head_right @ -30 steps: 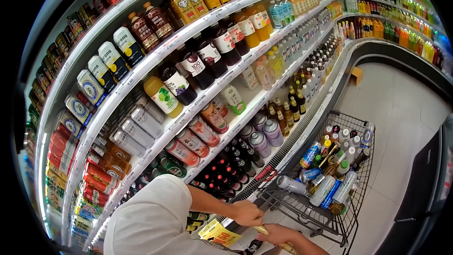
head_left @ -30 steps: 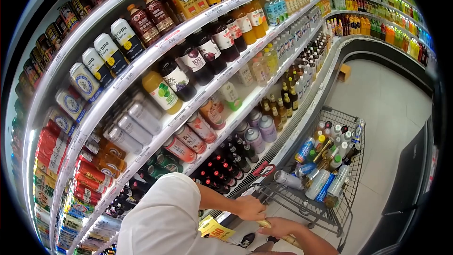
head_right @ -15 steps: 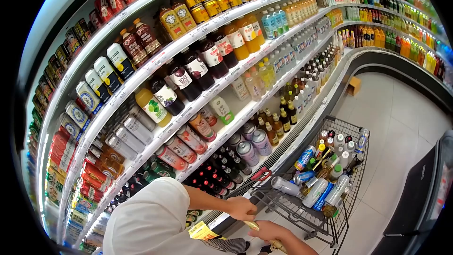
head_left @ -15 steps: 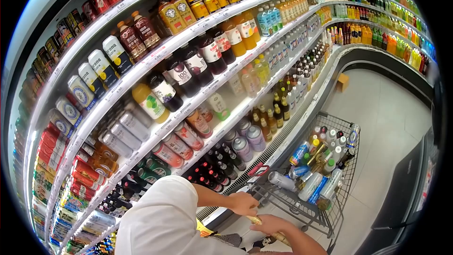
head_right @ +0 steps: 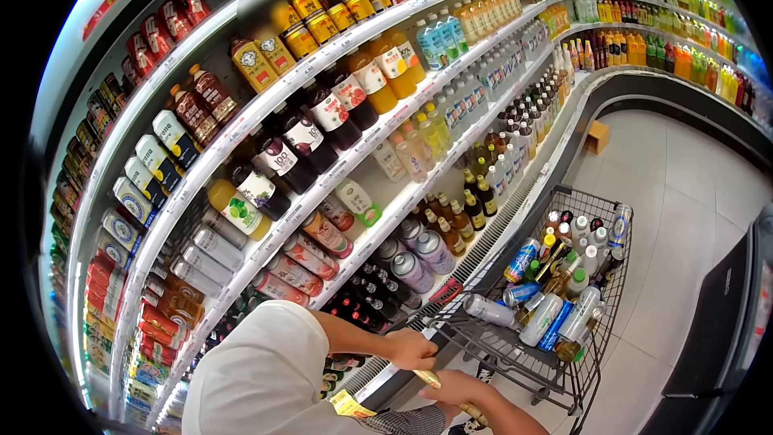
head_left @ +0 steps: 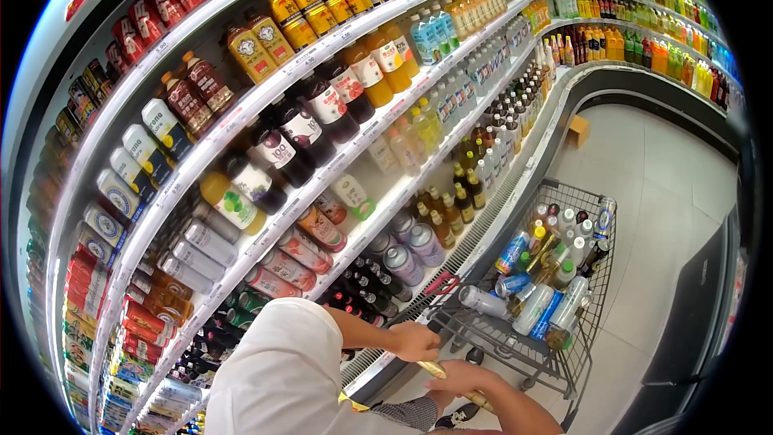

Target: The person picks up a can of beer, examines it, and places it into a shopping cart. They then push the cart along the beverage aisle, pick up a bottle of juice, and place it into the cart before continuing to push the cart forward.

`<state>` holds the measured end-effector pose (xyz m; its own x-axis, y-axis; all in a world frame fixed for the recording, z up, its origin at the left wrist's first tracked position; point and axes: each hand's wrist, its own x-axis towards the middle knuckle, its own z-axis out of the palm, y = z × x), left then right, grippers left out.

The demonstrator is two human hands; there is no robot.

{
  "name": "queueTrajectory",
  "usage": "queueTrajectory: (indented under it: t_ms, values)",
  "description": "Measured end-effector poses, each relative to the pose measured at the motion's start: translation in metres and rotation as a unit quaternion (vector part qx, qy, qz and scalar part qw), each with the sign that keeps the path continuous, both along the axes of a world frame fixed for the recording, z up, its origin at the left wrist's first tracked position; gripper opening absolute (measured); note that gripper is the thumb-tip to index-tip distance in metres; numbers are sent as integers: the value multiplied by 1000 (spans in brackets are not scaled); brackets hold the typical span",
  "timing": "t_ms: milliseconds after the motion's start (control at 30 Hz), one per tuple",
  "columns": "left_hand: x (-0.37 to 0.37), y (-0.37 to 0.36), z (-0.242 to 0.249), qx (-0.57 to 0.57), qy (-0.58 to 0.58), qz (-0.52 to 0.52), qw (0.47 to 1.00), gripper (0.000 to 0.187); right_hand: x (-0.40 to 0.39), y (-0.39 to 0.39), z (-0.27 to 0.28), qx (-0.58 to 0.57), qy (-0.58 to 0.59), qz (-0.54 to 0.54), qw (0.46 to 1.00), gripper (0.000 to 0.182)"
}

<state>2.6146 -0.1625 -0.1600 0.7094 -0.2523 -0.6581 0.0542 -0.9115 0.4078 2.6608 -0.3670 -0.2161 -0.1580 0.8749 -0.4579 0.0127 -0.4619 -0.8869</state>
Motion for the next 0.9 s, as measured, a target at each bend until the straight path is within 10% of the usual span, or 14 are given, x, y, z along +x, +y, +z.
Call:
queueTrajectory:
  t_ms: [900]
  values:
    - [163, 10, -23, 5, 9, -19, 1000, 37, 154, 7, -14, -8, -40, -36, 999, 43]
